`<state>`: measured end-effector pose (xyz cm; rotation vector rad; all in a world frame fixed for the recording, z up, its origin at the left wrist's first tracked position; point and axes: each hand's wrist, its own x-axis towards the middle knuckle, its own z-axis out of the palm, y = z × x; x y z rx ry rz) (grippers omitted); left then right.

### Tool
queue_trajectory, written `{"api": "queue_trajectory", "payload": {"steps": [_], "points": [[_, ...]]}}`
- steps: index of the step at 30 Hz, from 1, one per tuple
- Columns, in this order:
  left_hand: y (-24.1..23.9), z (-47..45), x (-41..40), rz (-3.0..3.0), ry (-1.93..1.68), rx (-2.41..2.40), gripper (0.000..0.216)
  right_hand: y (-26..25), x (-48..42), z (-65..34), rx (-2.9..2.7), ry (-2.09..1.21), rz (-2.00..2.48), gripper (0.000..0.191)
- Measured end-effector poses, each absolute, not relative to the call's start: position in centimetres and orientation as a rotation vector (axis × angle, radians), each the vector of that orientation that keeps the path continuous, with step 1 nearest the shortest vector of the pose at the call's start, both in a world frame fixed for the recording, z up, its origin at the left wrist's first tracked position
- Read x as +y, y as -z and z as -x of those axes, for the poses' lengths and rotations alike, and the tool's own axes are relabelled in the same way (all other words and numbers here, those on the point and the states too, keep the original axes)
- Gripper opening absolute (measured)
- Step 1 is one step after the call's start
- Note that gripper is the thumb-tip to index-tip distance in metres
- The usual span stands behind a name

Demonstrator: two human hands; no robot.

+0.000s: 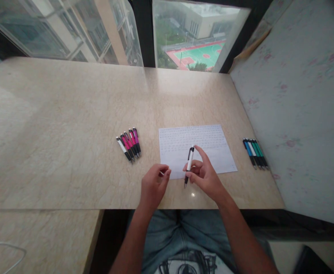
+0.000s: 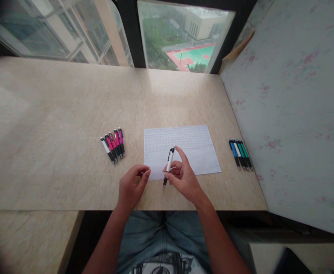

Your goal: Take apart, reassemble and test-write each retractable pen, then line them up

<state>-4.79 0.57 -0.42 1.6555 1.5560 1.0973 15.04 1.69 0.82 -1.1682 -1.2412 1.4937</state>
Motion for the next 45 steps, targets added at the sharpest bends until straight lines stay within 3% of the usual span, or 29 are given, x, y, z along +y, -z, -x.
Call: {"api": "queue_trajectory", "payload": {"steps": [3,12,20,28,35,40,45], "points": [[0.9,5.9,0.7,-1.832,-1.056,1.618,0.009,-0.1,2.1,-14.8,-1.103,-1.491,1.114,0.101],[1.4,6.5,0.6,-1.875,-1.012,1.622,0.011,0.8,2.6,-14.9,-0.932,-1.39,1.114,0.085],[1.5,6.5,0.6,-1.88,-1.017,1.611,0.011,1.0,2.9,-14.9,-0.908,-1.33,1.148,0.094],[1.6,6.5,0.7,-1.914,-1.029,1.567,0.014,1.3,2.9,-14.9,-0.961,-1.233,1.191,0.083],[2.2,6.3,0.6,-2.017,-1.011,1.594,0.019,1.2,3.3,-14.8,-0.943,-1.254,1.19,0.095],[2.1,6.1,0.6,-2.121,-0.958,1.599,0.024,1.4,3.4,-14.6,-0.933,-1.23,1.195,0.084],[2.0,6.1,0.7,-2.14,-0.933,1.558,0.026,1.7,3.6,-14.2,-0.925,-1.126,1.25,0.054]]}}
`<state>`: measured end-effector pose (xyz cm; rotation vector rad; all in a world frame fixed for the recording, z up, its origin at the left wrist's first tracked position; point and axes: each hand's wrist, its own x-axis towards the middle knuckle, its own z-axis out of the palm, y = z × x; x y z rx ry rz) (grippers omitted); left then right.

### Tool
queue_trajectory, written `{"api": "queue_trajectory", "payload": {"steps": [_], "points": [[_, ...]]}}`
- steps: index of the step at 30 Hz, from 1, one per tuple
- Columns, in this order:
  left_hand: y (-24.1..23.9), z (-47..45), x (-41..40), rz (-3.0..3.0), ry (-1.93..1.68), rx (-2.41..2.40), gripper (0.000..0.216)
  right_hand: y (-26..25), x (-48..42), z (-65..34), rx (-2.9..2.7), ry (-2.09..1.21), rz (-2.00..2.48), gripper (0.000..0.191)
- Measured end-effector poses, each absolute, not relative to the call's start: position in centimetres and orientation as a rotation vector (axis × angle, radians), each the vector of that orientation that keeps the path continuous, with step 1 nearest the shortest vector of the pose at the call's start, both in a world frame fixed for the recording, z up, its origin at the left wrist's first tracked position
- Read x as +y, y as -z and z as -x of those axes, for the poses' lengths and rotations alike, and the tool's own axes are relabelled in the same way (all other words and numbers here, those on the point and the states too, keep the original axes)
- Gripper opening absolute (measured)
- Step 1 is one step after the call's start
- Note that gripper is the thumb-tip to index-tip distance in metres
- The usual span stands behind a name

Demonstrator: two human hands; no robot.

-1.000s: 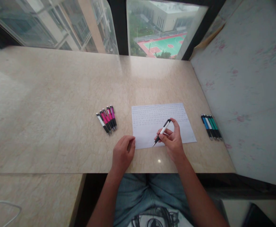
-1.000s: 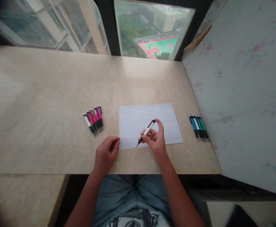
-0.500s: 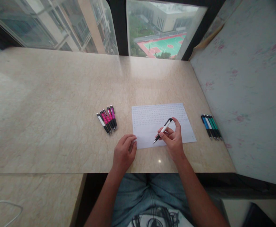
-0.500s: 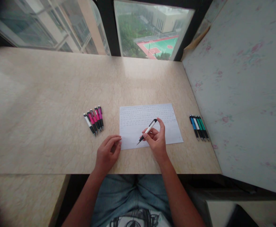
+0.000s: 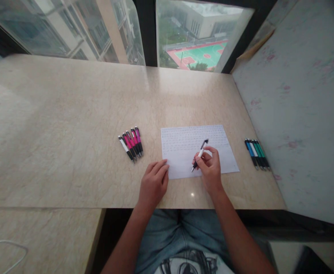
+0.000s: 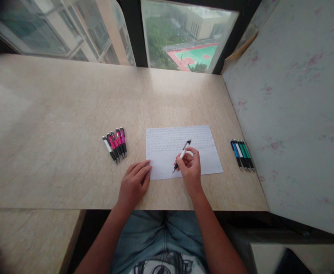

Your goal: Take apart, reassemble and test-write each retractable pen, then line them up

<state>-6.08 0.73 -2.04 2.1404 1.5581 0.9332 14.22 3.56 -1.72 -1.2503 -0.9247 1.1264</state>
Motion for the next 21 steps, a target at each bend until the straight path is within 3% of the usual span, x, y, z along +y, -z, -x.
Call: {"api": "queue_trajectory", "payload": {"steps": [2,5,8,18,21], "points": [[2.1,6.1,0.8,-2.133,-0.931,1.552,0.027,1.6,3.7,-14.1,-0.941,-1.113,1.259,0.06],[2.2,6.1,0.8,-2.124,-0.932,1.535,0.028,1.2,3.8,-14.1,-0.974,-1.147,1.23,0.086],[2.1,6.1,0.8,-2.118,-0.943,1.532,0.028,0.7,3.9,-14.1,-1.007,-1.195,1.211,0.093],[2.1,6.1,0.8,-2.062,-0.957,1.501,0.027,0.9,4.0,-13.4,-0.995,-1.214,1.211,0.083],[2.1,6.1,0.8,-2.081,-0.943,1.504,0.026,1.1,4.2,-13.2,-0.973,-1.214,1.231,0.063]]}}
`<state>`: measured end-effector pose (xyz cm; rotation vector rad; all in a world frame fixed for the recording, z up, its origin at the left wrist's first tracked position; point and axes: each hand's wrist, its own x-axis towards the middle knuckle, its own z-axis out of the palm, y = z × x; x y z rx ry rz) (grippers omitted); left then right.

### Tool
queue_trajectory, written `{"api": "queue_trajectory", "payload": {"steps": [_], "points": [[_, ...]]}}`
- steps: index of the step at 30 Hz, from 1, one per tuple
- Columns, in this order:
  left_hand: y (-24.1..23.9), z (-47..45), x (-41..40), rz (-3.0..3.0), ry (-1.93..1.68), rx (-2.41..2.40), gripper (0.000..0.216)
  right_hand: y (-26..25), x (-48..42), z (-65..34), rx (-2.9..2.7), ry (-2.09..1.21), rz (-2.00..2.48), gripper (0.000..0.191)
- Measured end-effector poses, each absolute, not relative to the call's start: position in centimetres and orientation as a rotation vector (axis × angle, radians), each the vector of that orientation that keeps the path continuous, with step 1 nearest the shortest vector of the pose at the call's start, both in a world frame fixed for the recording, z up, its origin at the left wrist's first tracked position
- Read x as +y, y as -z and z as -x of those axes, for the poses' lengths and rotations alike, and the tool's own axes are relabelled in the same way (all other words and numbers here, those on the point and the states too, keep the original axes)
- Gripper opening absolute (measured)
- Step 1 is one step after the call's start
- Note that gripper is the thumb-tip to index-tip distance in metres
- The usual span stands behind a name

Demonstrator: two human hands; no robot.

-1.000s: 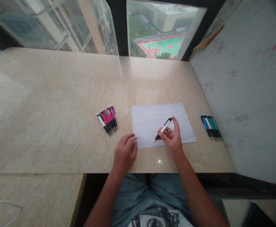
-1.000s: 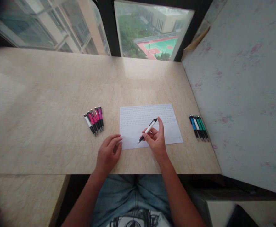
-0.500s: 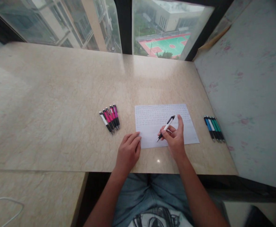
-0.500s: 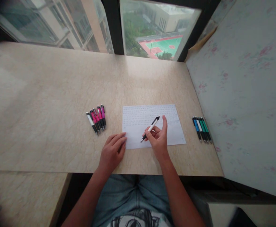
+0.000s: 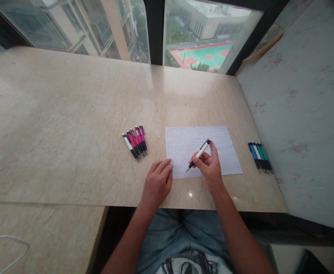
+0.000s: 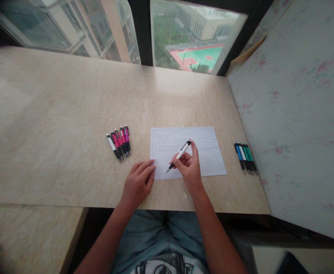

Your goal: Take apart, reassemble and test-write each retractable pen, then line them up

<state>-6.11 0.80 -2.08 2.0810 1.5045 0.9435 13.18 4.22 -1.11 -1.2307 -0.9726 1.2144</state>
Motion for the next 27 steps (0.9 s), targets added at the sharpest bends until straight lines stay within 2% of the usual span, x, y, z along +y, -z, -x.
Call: {"api": "queue_trajectory", "payload": {"steps": [2,3,7,12,18,27], "points": [[2.1,6.1,0.8,-2.095,-0.937,1.511,0.025,1.2,4.5,-13.0,-0.951,-1.194,1.254,0.035],[2.0,6.1,0.8,-2.106,-0.933,1.517,0.024,1.2,4.6,-12.8,-0.936,-1.198,1.257,0.03],[1.9,6.0,0.8,-2.165,-0.899,1.54,0.018,0.9,4.8,-11.7,-0.887,-1.337,1.224,0.043],[1.9,6.1,0.7,-2.201,-0.862,1.548,0.016,0.7,5.3,-10.4,-1.067,-1.33,1.209,0.028],[1.9,6.1,0.6,-2.189,-0.855,1.534,0.017,1.0,6.5,-9.6,-1.508,-0.939,1.358,0.028],[1.8,6.1,0.6,-2.169,-0.835,1.53,0.022,1.5,7.0,-8.9,-1.665,-0.589,1.577,0.039]]}}
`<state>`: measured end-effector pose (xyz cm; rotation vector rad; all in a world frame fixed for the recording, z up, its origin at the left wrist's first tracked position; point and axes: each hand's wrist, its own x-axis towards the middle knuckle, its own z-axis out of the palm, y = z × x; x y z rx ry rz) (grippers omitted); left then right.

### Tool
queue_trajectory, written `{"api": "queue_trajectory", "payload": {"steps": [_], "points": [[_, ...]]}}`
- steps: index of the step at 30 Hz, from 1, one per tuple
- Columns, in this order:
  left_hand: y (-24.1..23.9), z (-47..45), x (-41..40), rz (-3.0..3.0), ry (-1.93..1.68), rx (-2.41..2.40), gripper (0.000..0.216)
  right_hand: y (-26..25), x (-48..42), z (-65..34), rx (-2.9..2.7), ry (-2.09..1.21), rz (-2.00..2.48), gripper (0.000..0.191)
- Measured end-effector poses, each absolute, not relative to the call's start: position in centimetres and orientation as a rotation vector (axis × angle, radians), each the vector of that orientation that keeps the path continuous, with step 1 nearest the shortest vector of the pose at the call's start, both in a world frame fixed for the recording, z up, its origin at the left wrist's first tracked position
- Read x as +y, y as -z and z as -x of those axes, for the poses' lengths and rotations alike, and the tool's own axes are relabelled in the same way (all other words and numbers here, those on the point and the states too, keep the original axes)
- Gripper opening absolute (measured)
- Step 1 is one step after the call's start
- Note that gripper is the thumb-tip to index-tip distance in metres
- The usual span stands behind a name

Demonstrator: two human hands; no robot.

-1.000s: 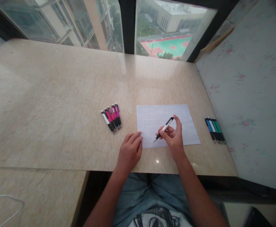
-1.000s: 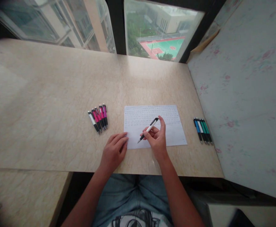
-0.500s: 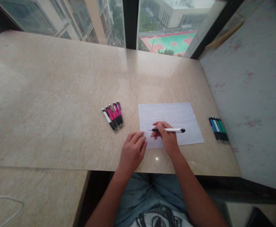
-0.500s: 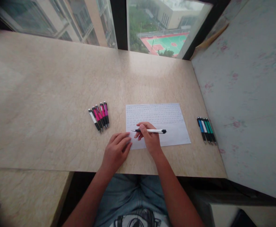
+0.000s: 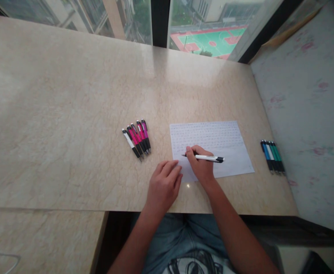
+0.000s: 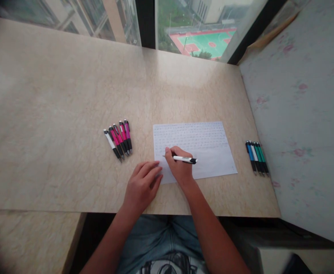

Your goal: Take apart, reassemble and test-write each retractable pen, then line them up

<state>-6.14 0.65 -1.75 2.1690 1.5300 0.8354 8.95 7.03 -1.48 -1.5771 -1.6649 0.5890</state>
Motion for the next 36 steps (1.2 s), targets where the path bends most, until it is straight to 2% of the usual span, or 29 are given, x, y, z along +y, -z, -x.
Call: {"api": "queue_trajectory", "payload": {"steps": [3,8,22,36], "points": [[1.62,6.17,0.75,-2.168,-0.82,1.528,0.027,1.41,7.01,-9.0,-1.688,-0.574,1.577,0.037],[1.38,6.14,0.85,-2.157,-0.794,1.524,0.023,0.84,6.94,-9.02,-1.694,-0.661,1.518,0.032],[1.46,6.12,0.92,-2.143,-0.777,1.515,0.023,1.17,7.41,-8.77,-1.728,-0.509,1.564,0.039],[1.12,6.03,0.92,-2.146,-0.763,1.534,0.028,1.47,7.44,-8.8,-1.747,-0.516,1.592,0.04]]}}
